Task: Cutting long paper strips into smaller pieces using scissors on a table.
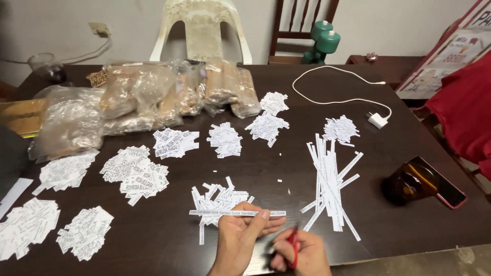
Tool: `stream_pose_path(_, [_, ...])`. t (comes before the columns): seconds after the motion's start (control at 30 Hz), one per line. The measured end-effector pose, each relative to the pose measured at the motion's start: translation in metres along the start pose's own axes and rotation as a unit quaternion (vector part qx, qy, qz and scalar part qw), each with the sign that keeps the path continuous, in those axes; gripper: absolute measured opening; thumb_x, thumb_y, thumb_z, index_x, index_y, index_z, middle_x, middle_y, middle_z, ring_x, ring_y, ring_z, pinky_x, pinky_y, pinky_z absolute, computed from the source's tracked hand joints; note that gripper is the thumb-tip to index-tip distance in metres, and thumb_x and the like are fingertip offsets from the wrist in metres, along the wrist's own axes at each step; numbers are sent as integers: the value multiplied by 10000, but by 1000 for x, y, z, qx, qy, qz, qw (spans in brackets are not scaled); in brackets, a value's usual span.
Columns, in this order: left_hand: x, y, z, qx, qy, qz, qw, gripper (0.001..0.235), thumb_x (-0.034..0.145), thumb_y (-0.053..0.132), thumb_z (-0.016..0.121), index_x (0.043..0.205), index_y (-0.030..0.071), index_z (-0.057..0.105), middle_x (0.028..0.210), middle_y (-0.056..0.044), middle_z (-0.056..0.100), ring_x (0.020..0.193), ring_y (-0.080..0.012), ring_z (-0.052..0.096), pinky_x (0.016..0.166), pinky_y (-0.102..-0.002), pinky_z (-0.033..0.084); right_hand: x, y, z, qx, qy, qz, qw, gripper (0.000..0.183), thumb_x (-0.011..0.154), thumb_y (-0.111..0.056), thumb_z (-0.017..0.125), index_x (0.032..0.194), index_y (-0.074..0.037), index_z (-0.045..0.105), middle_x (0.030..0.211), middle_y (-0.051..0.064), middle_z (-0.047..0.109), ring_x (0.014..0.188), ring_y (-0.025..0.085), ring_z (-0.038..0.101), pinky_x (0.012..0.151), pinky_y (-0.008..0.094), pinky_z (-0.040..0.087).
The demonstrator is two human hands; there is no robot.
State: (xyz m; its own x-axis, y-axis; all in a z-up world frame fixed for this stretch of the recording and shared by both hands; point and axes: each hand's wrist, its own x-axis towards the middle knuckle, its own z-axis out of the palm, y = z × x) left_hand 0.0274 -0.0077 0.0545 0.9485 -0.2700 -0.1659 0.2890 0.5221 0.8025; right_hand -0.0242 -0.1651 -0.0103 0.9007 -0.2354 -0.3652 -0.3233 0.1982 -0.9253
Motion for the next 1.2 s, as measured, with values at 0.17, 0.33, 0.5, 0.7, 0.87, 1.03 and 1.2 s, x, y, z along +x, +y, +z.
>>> stream_pose_path(0.17, [-7, 9, 5, 200, 15, 77, 977, 145, 828, 150, 768, 840, 30, 848, 991, -100, 901, 952, -175, 822, 857, -285, 624, 15, -3, -14, 101, 70, -210, 970, 317, 800, -42, 775, 1061, 124, 705, 714, 291, 793, 568, 314, 745, 539, 385, 622])
stream_pose_path(0.33, [-4, 4, -9, 230, 1, 90, 969, 198, 846, 209, 762, 898, 41, 854, 974, -69, 861, 926, -149, 750, 851, -285, 571, 9, -31, 0, 63, 98, -207, 971, 278, 774, 24, 818, 995, 59, 652, 598, 153, 694, 504, 213, 597, 551, 307, 504])
stream_pose_path(0.5, [-4, 26, -18, 128, 117, 29, 984, 164, 802, 64, 805, 855, -86, 846, 774, -204, 844, 695, -292, 816, 703, -341, 663, 27, -9, -11, 107, 45, -203, 972, 253, 830, 14, 736, 1057, 65, 636, 690, 243, 728, 502, 272, 606, 531, 362, 512])
stream_pose_path(0.7, [-10, 45, -12, 68, 130, 26, 989, 240, 822, 92, 757, 871, -137, 810, 852, -331, 850, 775, -367, 845, 737, -371, 688, 6, 5, 12, 26, -196, -75, 977, 346, 763, -68, 799, 1066, 84, 728, 728, 287, 854, 627, 298, 795, 629, 376, 613])
stream_pose_path(0.87, [-16, 38, -15, 34, 103, 3, 994, 214, 821, 90, 750, 870, -118, 755, 890, -403, 829, 887, -443, 864, 811, -461, 729, -1, -1, 28, -19, -251, -51, 967, 310, 730, 2, 750, 1032, 75, 751, 712, 250, 850, 656, 275, 828, 673, 350, 637])
stream_pose_path(1.03, [-18, 34, -20, 12, 85, -22, 996, 209, 848, 88, 714, 835, -120, 697, 939, -422, 824, 831, -455, 853, 780, -479, 727, 3, 4, 31, 0, -232, -78, 970, 205, 801, -80, 787, 958, 44, 742, 625, 297, 799, 532, 291, 762, 566, 388, 654])
stream_pose_path(1.2, [-17, 35, -21, 21, 82, -24, 996, 192, 857, 86, 703, 844, -105, 698, 935, -409, 831, 844, -455, 858, 783, -467, 724, 2, 0, 33, 2, -212, -41, 976, 158, 796, 10, 755, 943, 66, 744, 612, 312, 781, 527, 320, 766, 559, 397, 661])
